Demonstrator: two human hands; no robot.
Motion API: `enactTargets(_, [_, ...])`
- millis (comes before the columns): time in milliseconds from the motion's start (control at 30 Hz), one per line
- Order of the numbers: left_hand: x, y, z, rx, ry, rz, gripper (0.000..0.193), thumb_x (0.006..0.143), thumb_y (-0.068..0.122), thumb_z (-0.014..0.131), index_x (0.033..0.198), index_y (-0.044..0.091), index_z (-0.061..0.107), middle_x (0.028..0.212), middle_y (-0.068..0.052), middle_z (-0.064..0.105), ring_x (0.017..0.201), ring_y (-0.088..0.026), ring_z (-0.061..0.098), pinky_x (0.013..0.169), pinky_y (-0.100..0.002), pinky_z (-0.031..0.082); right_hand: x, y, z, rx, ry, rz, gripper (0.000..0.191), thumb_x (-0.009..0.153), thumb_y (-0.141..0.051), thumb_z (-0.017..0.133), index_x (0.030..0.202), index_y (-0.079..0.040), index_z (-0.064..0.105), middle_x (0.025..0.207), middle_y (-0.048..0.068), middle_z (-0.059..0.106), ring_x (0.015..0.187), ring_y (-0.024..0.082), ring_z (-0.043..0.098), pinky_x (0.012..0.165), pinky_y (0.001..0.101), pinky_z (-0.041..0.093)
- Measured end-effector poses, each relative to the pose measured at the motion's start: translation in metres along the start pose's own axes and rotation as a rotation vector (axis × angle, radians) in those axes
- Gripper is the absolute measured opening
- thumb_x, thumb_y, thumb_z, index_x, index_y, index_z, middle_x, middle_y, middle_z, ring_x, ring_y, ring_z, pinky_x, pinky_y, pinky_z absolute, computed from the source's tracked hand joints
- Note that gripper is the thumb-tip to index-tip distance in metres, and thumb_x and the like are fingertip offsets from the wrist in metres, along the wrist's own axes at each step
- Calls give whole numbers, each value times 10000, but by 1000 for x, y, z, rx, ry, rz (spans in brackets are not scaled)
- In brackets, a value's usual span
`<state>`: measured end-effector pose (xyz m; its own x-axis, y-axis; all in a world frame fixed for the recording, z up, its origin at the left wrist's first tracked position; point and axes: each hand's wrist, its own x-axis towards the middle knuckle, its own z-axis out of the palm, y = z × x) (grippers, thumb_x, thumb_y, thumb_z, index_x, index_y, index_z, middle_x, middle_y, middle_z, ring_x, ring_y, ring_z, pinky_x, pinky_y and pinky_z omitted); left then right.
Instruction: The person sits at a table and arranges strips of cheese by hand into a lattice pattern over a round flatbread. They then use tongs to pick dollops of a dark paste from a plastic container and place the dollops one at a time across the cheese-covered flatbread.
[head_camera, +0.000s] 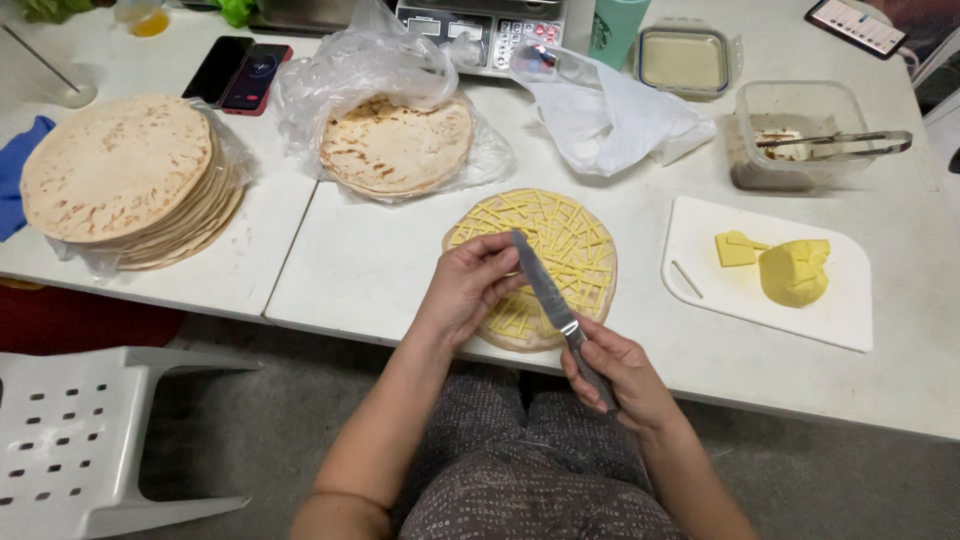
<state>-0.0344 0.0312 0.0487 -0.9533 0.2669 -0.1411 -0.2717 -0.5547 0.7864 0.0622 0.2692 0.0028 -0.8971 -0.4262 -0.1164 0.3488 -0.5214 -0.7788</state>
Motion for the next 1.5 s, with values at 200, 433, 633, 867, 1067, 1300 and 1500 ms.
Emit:
enactTargets(200, [20,18,18,125,-35,-46,197,949,28,682,1138,-22,688,1070,-114,726,932,-187,733,860,-311,639,1,-15,-7,-14,71,-71,588,1030,-146,533,1580,-14,373,852,101,653,541,97,543,406,210,418])
enactTargets(433, [34,27,25,903,77,49,189,893,119,748,1062,35,754,915,-87,771,817,-185,732,748,-301,604,-16,-31,-30,-60,236,-205,573,1038,-160,527,1579,-21,399,853,89,634,533,88,524,401,209,409])
enactTargets(633, [52,-4,20,1443,131,341,154,841,109,733,964,22,762,929,-162,761,851,-293,732,800,-401,581,-24,-26,-50,-42,331,-220,532,1036,-171,522,1543,-36,432,857,85,631,532,87,506,401,210,395])
enactTargets(867, [72,-27,10,1587,202,399,116,868,60,660,898,24,766,924,-190,732,866,-358,704,819,-462,564,-25,-24,-59,-45,360,-206,533,1032,-172,522,1545,-53,439,849,82,624,528,86,501,394,209,388])
enactTargets(1067, [64,-16,16,1706,258,551,202,825,41,675,994,67,782,980,-164,727,958,-369,677,856,-471,545,-25,-26,-59,-44,373,-223,531,1035,-164,525,1544,-34,449,820,75,624,523,84,503,391,212,391])
enactTargets(1300, [48,-8,54,1561,99,486,201,855,65,719,1048,40,765,1038,-182,704,992,-348,661,915,-449,539,-38,-33,-64,-152,502,-282,518,1027,-150,541,1530,-44,480,855,67,643,547,86,515,411,218,403])
enactTargets(1500, [64,-82,118,1429,-339,596,390,822,-88,576,1134,49,767,1085,-168,716,1053,-344,660,971,-445,537,-81,-57,-82,-277,753,-480,510,1064,-133,523,1561,-37,464,888,61,628,605,86,527,450,217,415])
